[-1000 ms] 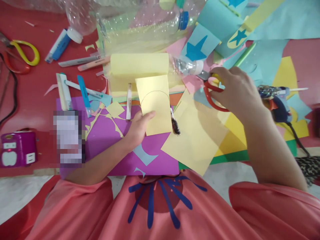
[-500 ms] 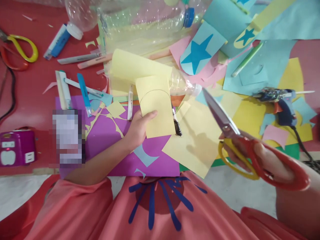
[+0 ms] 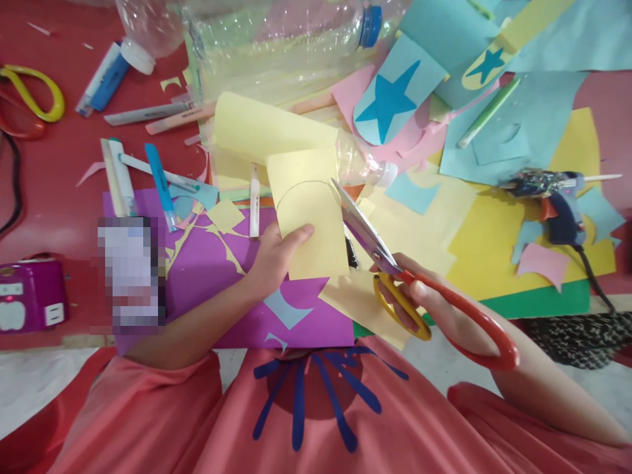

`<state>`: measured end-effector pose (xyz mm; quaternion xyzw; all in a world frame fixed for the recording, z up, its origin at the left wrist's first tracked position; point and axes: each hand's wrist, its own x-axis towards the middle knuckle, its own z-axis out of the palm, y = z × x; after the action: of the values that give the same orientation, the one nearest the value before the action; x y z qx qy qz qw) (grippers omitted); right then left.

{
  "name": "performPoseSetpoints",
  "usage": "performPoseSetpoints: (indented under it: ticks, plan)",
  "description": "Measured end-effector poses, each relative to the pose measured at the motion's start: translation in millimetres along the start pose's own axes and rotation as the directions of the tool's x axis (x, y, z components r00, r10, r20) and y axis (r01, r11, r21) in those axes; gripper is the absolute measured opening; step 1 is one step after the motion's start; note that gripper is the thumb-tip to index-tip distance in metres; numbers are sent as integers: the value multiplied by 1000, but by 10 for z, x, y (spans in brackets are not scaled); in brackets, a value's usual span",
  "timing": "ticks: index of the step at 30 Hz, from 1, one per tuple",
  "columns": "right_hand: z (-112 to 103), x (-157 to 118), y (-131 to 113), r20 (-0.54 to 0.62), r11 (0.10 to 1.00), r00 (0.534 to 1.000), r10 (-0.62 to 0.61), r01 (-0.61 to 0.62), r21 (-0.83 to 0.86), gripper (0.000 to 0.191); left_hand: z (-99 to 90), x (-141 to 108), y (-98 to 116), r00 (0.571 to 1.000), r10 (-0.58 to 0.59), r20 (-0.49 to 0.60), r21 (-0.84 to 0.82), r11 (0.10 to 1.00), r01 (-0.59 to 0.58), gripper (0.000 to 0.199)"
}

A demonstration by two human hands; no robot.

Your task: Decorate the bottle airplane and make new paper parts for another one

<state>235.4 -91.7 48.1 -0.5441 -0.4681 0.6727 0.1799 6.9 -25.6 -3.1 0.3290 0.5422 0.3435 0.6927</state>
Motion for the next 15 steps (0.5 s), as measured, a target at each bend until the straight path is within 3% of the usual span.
performPoseSetpoints:
  ticks: [4,15]
  plan:
    - [47,84,4,26,996,1000,13,-15,84,47,-6,-10,-9,999,38,21,3,999,-38,56]
    - [100,112,-61,57,992,998,5,-12,123,49,15,4,-25,999,48,7,25,999,-48,41]
